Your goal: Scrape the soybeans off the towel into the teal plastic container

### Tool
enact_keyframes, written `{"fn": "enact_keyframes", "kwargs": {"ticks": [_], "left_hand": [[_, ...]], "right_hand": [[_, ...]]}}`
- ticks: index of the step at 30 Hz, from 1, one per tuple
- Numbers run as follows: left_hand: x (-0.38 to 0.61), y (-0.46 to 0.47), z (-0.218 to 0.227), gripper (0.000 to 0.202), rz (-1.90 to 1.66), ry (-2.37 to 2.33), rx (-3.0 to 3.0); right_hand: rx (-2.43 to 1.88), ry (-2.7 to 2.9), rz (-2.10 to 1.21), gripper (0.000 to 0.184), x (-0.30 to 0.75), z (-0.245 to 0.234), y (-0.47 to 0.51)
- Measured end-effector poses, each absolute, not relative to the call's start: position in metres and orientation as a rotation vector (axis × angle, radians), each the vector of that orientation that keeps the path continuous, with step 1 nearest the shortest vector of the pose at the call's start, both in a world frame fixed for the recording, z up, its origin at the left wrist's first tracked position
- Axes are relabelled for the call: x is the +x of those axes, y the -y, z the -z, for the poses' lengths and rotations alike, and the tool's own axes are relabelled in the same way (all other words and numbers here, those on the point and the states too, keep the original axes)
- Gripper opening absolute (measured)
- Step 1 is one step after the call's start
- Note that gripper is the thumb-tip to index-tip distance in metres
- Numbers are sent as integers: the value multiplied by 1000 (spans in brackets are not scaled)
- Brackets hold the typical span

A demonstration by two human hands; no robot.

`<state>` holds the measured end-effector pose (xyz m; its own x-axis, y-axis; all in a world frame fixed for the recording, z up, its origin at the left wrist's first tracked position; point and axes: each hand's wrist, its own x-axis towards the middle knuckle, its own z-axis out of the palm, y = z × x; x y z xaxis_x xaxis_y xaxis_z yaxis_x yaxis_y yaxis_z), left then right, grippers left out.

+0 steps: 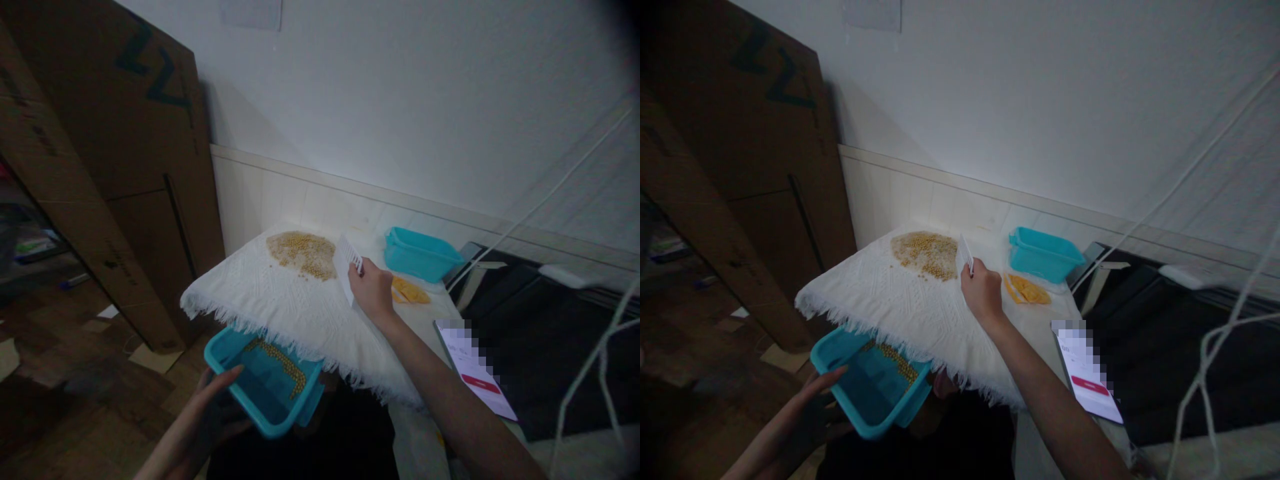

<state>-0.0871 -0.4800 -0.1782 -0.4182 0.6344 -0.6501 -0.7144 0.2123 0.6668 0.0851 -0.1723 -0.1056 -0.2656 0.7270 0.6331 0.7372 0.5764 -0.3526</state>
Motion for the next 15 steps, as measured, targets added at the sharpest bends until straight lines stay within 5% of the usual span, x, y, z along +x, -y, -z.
{"fn": "enact_keyframes", "kwargs": {"ticks": [15], "left_hand": [[-86, 483, 176, 87, -1498, -1313, -34]], "right_hand": [[-858, 2103, -59, 34, 77, 136, 207]]}}
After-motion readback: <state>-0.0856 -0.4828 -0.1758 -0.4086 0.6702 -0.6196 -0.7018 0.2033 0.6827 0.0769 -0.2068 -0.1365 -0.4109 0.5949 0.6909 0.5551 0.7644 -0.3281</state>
